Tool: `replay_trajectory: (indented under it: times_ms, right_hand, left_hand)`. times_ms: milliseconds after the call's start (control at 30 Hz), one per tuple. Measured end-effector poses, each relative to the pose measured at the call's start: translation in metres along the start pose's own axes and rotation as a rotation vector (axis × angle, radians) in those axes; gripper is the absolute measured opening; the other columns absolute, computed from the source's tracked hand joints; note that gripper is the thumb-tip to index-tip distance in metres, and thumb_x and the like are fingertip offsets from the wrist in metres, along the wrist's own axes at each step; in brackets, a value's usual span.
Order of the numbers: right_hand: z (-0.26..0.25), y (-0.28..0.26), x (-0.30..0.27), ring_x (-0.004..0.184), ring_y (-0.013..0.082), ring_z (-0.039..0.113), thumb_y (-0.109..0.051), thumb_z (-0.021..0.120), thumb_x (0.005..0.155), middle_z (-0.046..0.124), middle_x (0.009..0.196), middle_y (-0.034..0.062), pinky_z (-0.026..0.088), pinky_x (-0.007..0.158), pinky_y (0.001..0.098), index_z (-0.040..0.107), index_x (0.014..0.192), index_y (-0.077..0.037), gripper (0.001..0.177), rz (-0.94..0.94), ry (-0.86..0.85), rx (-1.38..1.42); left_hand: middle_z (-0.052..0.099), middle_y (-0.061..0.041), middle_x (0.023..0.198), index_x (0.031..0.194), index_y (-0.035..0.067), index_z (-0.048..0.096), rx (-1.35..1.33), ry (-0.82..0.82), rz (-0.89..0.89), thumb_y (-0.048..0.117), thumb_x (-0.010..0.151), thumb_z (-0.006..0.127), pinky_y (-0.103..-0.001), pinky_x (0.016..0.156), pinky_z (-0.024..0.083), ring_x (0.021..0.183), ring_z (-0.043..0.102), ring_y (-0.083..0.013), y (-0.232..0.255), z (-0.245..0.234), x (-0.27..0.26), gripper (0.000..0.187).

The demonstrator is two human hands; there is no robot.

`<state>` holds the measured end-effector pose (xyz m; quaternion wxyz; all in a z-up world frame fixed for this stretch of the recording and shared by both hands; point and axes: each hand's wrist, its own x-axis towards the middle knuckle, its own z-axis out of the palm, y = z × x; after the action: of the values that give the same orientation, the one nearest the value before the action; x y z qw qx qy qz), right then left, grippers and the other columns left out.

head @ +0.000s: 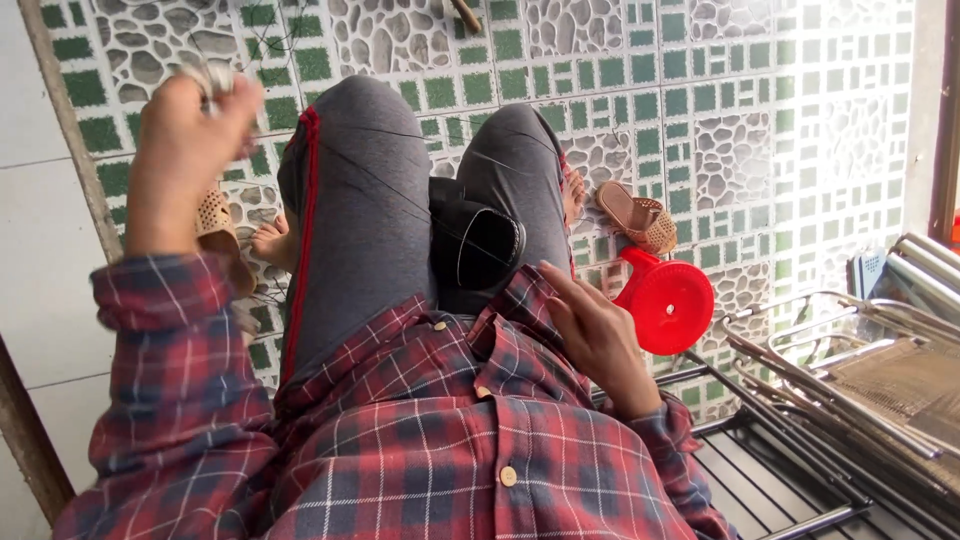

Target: Hand-stitching a black sandal to repair it using a needle and thread.

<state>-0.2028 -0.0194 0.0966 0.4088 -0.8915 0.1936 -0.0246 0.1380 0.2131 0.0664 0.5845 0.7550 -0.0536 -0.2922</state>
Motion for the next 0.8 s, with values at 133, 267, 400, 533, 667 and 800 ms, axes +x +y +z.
replay_trajectory:
  times_ms: [133, 267, 400, 533, 667, 800]
  right_hand:
    - [0.007, -0.011, 0.008, 0.052, 0.0135, 0.057, -0.010, 0.057, 0.090, 0.070, 0.091, 0.0033, 0.046, 0.047, 0.0283, 0.055, 0.131, -0.015, 0.042, -0.016, -0.054, -0.148]
    - [0.013, -0.005, 0.010, 0.065, 0.0337, 0.065, -0.026, 0.051, 0.095, 0.065, 0.080, 0.0090, 0.049, 0.055, 0.0430, 0.056, 0.135, -0.027, 0.041, 0.012, -0.058, -0.132]
    - [0.010, -0.017, 0.012, 0.071, 0.0388, 0.065, -0.027, 0.051, 0.095, 0.066, 0.084, 0.0110, 0.049, 0.057, 0.0467, 0.056, 0.135, -0.029, 0.040, 0.064, -0.056, -0.089]
    - [0.012, -0.017, 0.011, 0.075, 0.0412, 0.064, -0.024, 0.053, 0.095, 0.066, 0.085, 0.0131, 0.049, 0.057, 0.0498, 0.056, 0.135, -0.027, 0.040, 0.103, -0.043, -0.077]
    - [0.010, -0.021, 0.011, 0.080, 0.0444, 0.064, -0.025, 0.052, 0.094, 0.067, 0.089, 0.0150, 0.049, 0.059, 0.0546, 0.055, 0.135, -0.029, 0.041, 0.151, -0.061, -0.095]
    - [0.008, -0.017, 0.010, 0.080, 0.0450, 0.063, -0.029, 0.051, 0.095, 0.068, 0.091, 0.0138, 0.048, 0.060, 0.0562, 0.053, 0.136, -0.032, 0.041, 0.175, -0.083, -0.154]
  left_hand:
    - [0.059, -0.020, 0.109, 0.091, -0.001, 0.067, 1.193, 0.253, 0.586, 0.013, 0.087, 0.079, -0.040, 0.079, 0.052, 0.088, 0.059, -0.0312, -0.009, 0.032, -0.021, 0.018]
    - [0.066, -0.018, 0.108, 0.095, -0.002, 0.069, 0.462, -0.115, 0.959, 0.012, 0.076, 0.083, -0.037, 0.092, 0.050, 0.103, 0.063, -0.0350, -0.015, 0.111, -0.054, 0.027]
    - [0.060, -0.020, 0.124, 0.103, -0.007, 0.067, 0.470, -0.443, 0.953, 0.030, 0.078, 0.079, -0.042, 0.102, 0.046, 0.117, 0.056, -0.0362, -0.013, 0.146, -0.069, 0.046]
    - [0.054, -0.016, 0.135, 0.120, 0.000, 0.062, 0.710, -0.513, 0.855, 0.049, 0.071, 0.076, -0.042, 0.106, 0.041, 0.126, 0.051, -0.0324, -0.038, 0.165, -0.067, 0.070]
    - [0.060, -0.012, 0.129, 0.117, 0.002, 0.065, 0.765, -0.460, 0.855, 0.052, 0.069, 0.077, -0.041, 0.109, 0.038, 0.124, 0.053, -0.0286, -0.041, 0.170, -0.068, 0.070]
    - [0.061, -0.009, 0.127, 0.115, 0.005, 0.066, 0.783, -0.444, 0.876, 0.053, 0.070, 0.076, -0.038, 0.108, 0.039, 0.123, 0.054, -0.0248, -0.043, 0.174, -0.069, 0.067]
